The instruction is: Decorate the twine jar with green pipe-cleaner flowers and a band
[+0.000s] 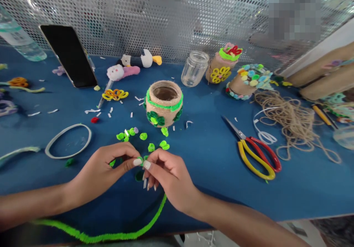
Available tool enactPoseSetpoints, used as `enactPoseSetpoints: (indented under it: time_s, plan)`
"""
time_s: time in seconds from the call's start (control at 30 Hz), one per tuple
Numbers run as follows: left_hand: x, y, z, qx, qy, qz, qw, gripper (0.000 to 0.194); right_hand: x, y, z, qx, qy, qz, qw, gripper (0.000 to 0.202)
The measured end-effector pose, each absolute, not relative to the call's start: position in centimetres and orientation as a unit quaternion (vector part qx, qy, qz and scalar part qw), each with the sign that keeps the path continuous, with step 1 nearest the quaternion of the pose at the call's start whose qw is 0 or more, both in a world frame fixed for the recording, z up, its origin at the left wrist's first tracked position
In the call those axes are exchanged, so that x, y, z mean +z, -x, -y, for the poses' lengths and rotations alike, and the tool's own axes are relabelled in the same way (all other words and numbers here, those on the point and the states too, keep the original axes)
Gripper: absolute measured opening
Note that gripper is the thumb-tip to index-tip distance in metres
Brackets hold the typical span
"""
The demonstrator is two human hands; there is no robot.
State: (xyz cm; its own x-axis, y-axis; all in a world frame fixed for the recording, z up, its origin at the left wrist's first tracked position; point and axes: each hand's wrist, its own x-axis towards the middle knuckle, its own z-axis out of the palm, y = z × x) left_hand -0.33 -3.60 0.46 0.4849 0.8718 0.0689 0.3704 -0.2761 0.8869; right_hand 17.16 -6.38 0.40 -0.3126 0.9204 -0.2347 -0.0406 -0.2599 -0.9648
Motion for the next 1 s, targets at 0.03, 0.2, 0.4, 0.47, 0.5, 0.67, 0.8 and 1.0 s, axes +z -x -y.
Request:
enactPoseSetpoints:
  time_s: [0.03,0.2,0.4,0.47,0.5,0.67,0.8,1.0]
  plan:
    - [0.4,0.4,3.6,0.294,-0.766,-0.400,0.408,0.015,0.5,-17.2,6.4,0.651,0.455,0.485,0.365,0.022]
    - [0.4,0.8,3.5,0.276,-0.898,-0.286,0.188,0.024,0.3,-17.4,6.4,0.642,0.457,0.504,0.353,0.025]
    - [0.6,1.2,3.6,0.160,-0.955,-0.250,0.026,0.032,-0.5,-17.2,6.3,0.608,0.467,0.554,0.325,0.025]
    - [0.6,1.2,3.6,0.150,-0.955,-0.256,0.009,0.033,-0.5,-17.2,6.3,0.605,0.467,0.558,0.322,0.025]
    - [0.7,1.2,3.6,0.149,-0.955,-0.256,0.003,0.033,-0.5,-17.1,6.3,0.605,0.468,0.558,0.322,0.025]
    - [1.0,0.9,4.2,0.129,-0.956,-0.262,-0.037,0.031,-0.2,-17.0,6.6,0.608,0.485,0.552,0.301,0.027]
    - [0.9,0.5,5.7,0.107,-0.957,-0.247,-0.112,0.027,0.2,-17.1,7.2,0.598,0.491,0.575,0.264,0.026]
    - [0.5,-0.1,7.4,0.077,-0.953,-0.236,-0.174,0.021,0.9,-16.9,8.2,0.538,0.471,0.663,0.221,0.017]
